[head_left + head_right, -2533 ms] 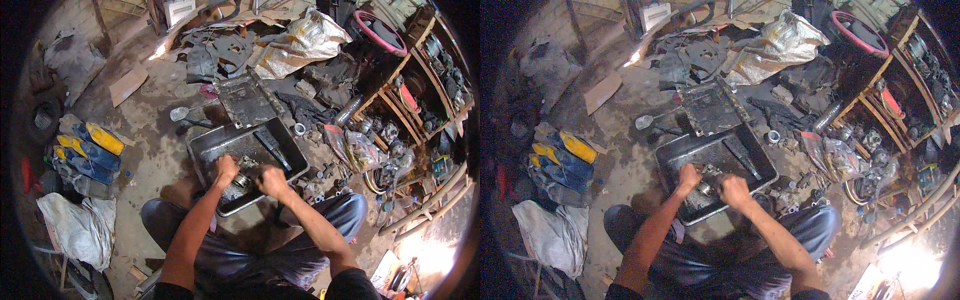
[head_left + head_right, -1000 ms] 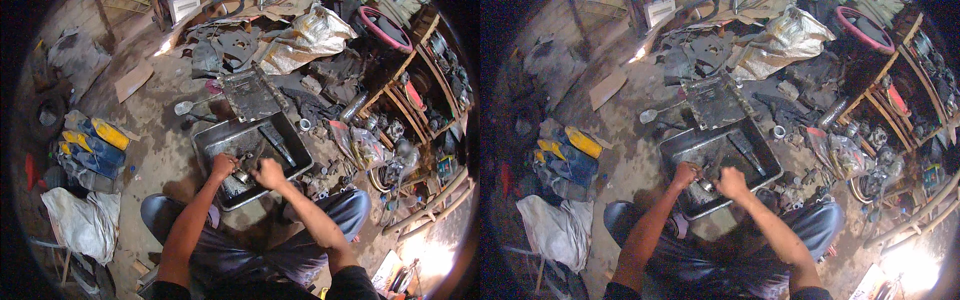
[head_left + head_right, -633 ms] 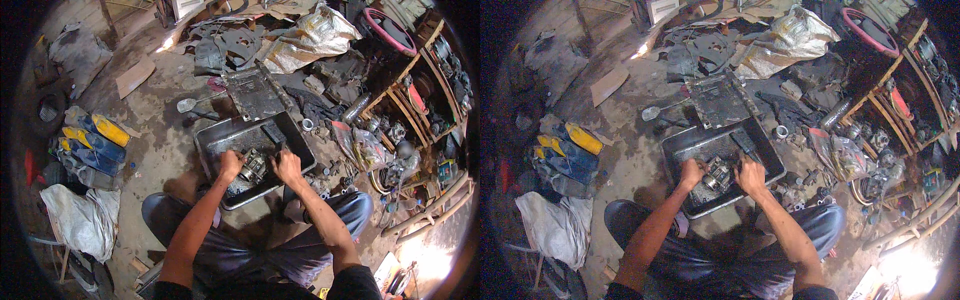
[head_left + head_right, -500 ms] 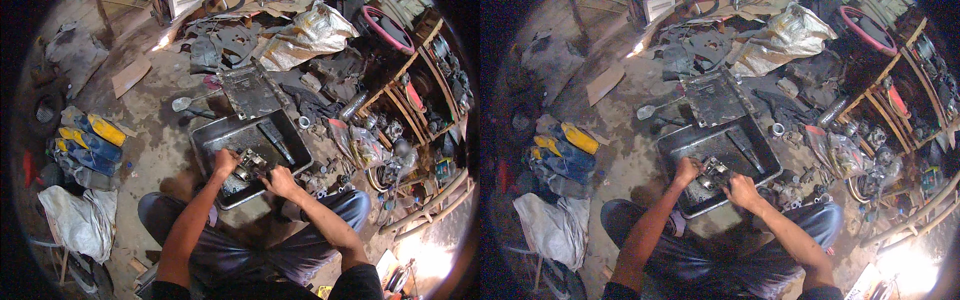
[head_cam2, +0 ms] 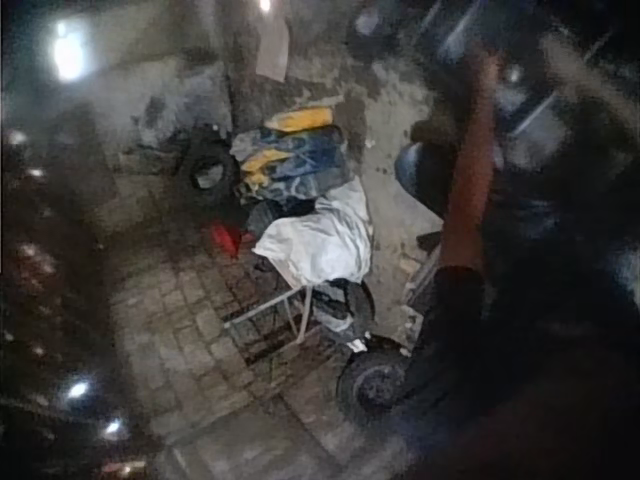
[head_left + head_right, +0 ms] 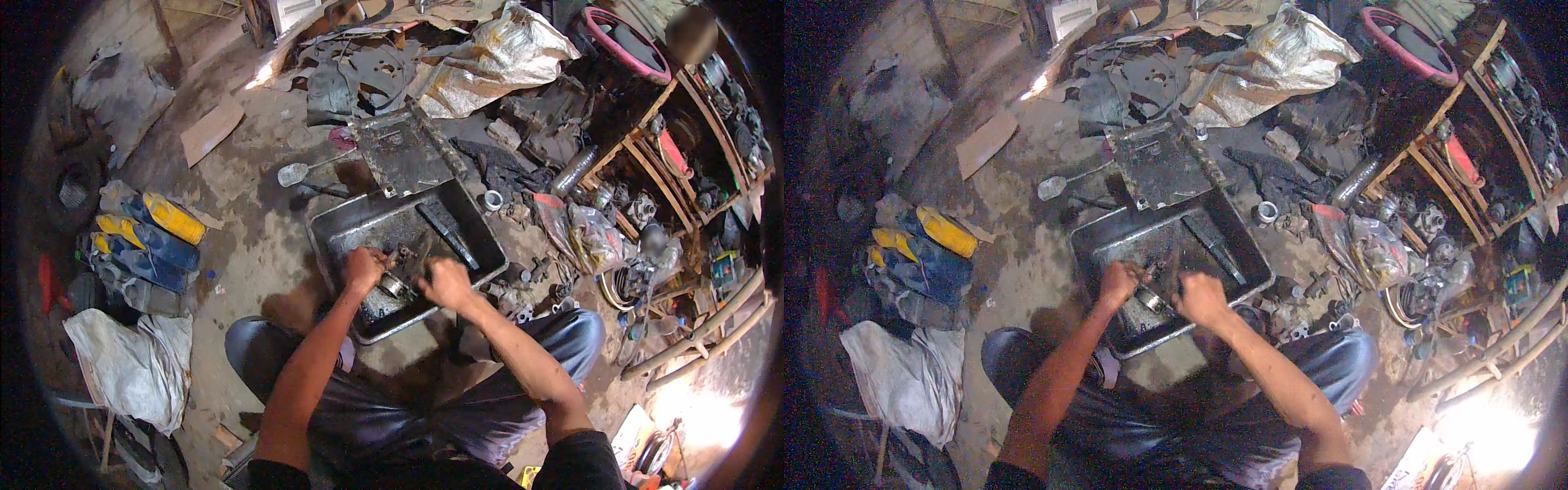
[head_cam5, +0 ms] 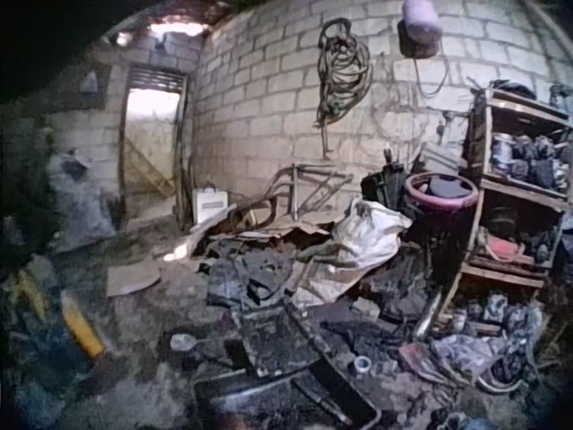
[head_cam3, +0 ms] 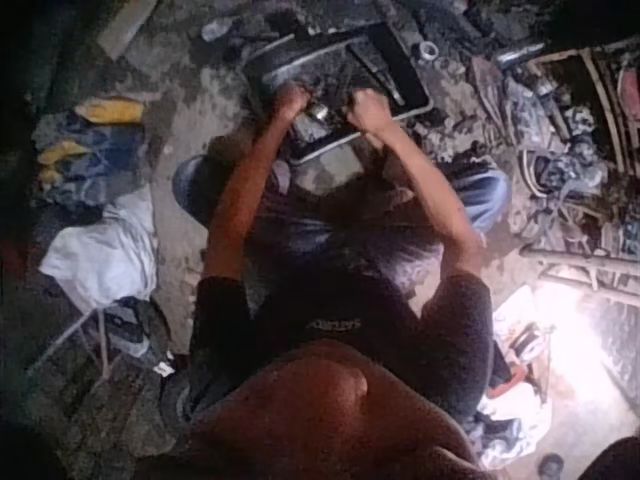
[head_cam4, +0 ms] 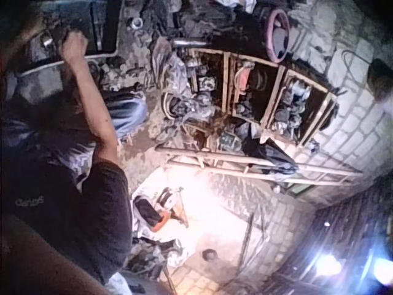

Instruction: The person cleans a carburetor by hand in a tray containing liquid, using a small brush to scrub the internal and external surfaces.

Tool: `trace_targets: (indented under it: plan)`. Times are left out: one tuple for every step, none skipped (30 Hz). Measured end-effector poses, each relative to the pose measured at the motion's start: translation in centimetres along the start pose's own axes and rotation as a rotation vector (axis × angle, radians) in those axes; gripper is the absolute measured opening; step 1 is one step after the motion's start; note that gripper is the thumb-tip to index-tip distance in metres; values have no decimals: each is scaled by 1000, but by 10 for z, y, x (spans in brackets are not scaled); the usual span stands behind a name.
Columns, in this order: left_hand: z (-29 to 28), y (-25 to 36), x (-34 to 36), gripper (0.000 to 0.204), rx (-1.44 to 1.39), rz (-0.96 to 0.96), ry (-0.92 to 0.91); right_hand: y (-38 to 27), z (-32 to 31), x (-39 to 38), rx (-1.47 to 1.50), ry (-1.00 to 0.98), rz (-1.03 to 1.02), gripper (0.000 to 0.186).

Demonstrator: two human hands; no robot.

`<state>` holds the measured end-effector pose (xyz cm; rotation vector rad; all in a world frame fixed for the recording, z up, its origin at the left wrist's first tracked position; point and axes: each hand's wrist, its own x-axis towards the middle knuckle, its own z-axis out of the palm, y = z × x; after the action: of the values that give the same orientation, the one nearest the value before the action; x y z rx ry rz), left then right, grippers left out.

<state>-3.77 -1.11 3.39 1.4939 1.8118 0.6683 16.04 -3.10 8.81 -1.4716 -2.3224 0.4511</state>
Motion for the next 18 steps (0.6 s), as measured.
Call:
trace_targets:
  plan:
    - [1,4,-1,21,25,-11,21,3,-3,5,2,22,58,26]
    - [2,8,-1,18,50,-21,41,5,-4,7,4,43,117,26]
    - [0,15,-5,17,155,3,61,-2,1,2,12,88,108,27]
    - [0,13,-3,17,151,-5,54,-7,4,-5,9,62,-20,26]
    - [0,11,0,17,147,-13,47,-10,5,-7,-12,-27,-44,26]
    - [-1,13,0,16,143,-22,43,-13,3,-9,-33,-116,-72,26]
    - [-1,14,-2,16,176,-19,34,-12,-6,-3,-51,-172,22,28]
    - [0,16,-4,15,208,-16,26,-2,-6,5,-57,-163,114,29]
    - [0,18,-4,14,242,-8,21,-2,-7,4,-41,-35,81,29]
    - [-1,19,-4,14,242,6,32,-4,-7,2,-25,93,47,29]
    - [-1,21,-4,14,241,19,43,-8,-3,-3,-51,32,-45,29]
    - [0,20,-7,13,239,26,48,-14,2,-12,-75,-37,-134,29]
    - [1,19,-9,13,213,22,43,-17,4,-18,-44,-5,-224,28]
    - [1,19,-9,13,187,19,38,-13,2,-16,-36,8,-131,28]
    - [-1,20,-8,12,163,22,40,-4,-6,-8,-30,29,-42,29]
    - [0,21,-8,13,204,30,68,1,-9,-4,-24,49,47,29]
    - [1,22,-8,14,246,38,95,0,-6,-5,-17,72,88,32]
    - [2,22,-7,16,286,46,120,-12,-1,-9,-28,57,156,32]
